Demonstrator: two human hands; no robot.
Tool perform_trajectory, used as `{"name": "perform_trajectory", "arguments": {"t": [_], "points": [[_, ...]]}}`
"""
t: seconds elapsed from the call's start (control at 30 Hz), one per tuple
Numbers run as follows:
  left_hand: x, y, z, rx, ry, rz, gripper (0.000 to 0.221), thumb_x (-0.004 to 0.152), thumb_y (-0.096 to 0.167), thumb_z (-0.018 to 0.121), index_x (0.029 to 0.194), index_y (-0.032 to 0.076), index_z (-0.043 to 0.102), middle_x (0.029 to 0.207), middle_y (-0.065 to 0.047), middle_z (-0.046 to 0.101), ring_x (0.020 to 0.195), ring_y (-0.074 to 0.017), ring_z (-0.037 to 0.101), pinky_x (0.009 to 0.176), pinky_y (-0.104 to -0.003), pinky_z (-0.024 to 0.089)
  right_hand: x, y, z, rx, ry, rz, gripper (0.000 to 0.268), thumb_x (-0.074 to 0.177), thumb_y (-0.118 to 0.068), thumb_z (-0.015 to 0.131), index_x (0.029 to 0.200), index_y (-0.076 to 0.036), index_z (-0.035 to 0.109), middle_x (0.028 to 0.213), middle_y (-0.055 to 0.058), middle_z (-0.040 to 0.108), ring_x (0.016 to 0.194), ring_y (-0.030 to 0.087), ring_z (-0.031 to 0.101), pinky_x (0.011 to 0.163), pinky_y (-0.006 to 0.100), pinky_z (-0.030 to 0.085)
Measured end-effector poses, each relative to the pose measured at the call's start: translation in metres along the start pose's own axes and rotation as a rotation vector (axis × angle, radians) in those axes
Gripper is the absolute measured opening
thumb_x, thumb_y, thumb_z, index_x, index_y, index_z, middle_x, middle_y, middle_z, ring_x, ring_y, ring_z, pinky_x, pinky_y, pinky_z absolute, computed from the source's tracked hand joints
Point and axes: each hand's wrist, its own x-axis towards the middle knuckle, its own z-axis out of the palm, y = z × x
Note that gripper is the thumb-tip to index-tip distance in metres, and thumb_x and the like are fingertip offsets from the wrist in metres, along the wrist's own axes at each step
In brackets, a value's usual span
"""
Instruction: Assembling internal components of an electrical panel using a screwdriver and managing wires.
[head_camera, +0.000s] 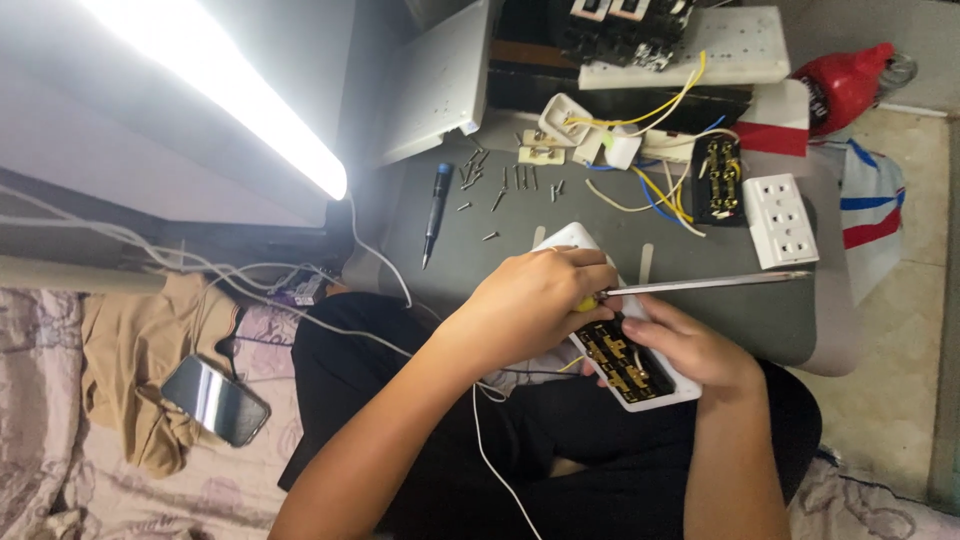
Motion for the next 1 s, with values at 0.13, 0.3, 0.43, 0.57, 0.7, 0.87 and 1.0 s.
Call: {"name": "perform_trajectory", "arguments": {"t": [0.13,0.3,0.43,0.57,0.7,0.87,1.0], "points": [[0.002,-0.010,0.007,0.040,0.042,0.003,0.018,0.086,0.019,0.068,0.096,0.006,0.061,0.098,-0.012,0.068,0.090,-0.0347,0.069,0.065,-0.048,0.058,-0.011,-0.044,0.017,-0.119,0.178,0.084,0.074,0.091,-0.041,0.056,0.151,-0.005,0.032,0.150,0.021,0.039,0.141,0.025,0.036,0.117,0.043,0.021],[0.000,-0.024,0.008,0.054,0.165,-0.078,0.018,0.082,0.017,0.069,0.095,0.009,0.059,0.092,-0.011,0.068,0.087,-0.0352,0.069,0.067,-0.047,0.057,-0.020,-0.070,0.027,0.088,0.180,-0.137,0.072,0.094,-0.036,0.044,0.148,0.007,0.026,0.140,0.034,0.042,0.126,0.043,0.048,0.100,0.053,0.042],[-0.001,-0.057,0.016,0.140,0.381,-0.187,0.015,0.081,0.022,0.072,0.088,0.014,0.061,0.081,-0.006,0.066,0.079,-0.0287,0.069,0.063,-0.038,0.057,-0.017,-0.067,0.030,0.479,0.216,-0.301,0.068,0.091,-0.023,0.047,0.147,0.010,0.024,0.136,0.036,0.049,0.118,0.046,0.056,0.089,0.054,0.053],[-0.004,-0.071,0.010,0.296,0.374,-0.294,0.017,0.078,0.018,0.076,0.088,0.013,0.064,0.078,-0.005,0.066,0.078,-0.0269,0.069,0.062,-0.038,0.058,-0.005,-0.052,0.013,0.609,0.090,-0.335,0.069,0.088,-0.029,0.049,0.147,-0.001,0.029,0.117,0.031,0.062,0.095,0.041,0.069,0.070,0.051,0.062],[-0.002,-0.081,0.015,0.359,0.360,-0.387,0.013,0.079,0.016,0.076,0.088,0.012,0.066,0.078,-0.003,0.067,0.080,-0.0235,0.069,0.063,-0.034,0.058,-0.003,-0.054,0.014,0.889,0.170,-0.421,0.053,0.092,-0.035,0.054,0.133,-0.002,0.048,0.109,0.037,0.063,0.089,0.053,0.067,0.066,0.069,0.057],[-0.005,-0.084,0.017,0.354,0.367,-0.442,0.012,0.080,0.014,0.075,0.089,0.011,0.067,0.078,-0.004,0.067,0.080,-0.0245,0.069,0.062,-0.037,0.059,-0.002,-0.056,0.013,0.842,0.287,-0.410,0.058,0.090,-0.037,0.051,0.137,-0.003,0.044,0.119,0.032,0.060,0.093,0.047,0.066,0.071,0.062,0.057],[-0.021,-0.080,0.010,0.319,0.450,-0.517,0.017,0.083,0.021,0.073,0.092,0.013,0.061,0.080,-0.006,0.064,0.076,-0.0306,0.069,0.060,-0.044,0.059,0.003,-0.039,0.001,0.956,0.191,-0.486,0.058,0.092,-0.041,0.052,0.139,-0.007,0.046,0.134,0.036,0.048,0.100,0.053,0.062,0.075,0.066,0.054]]}}
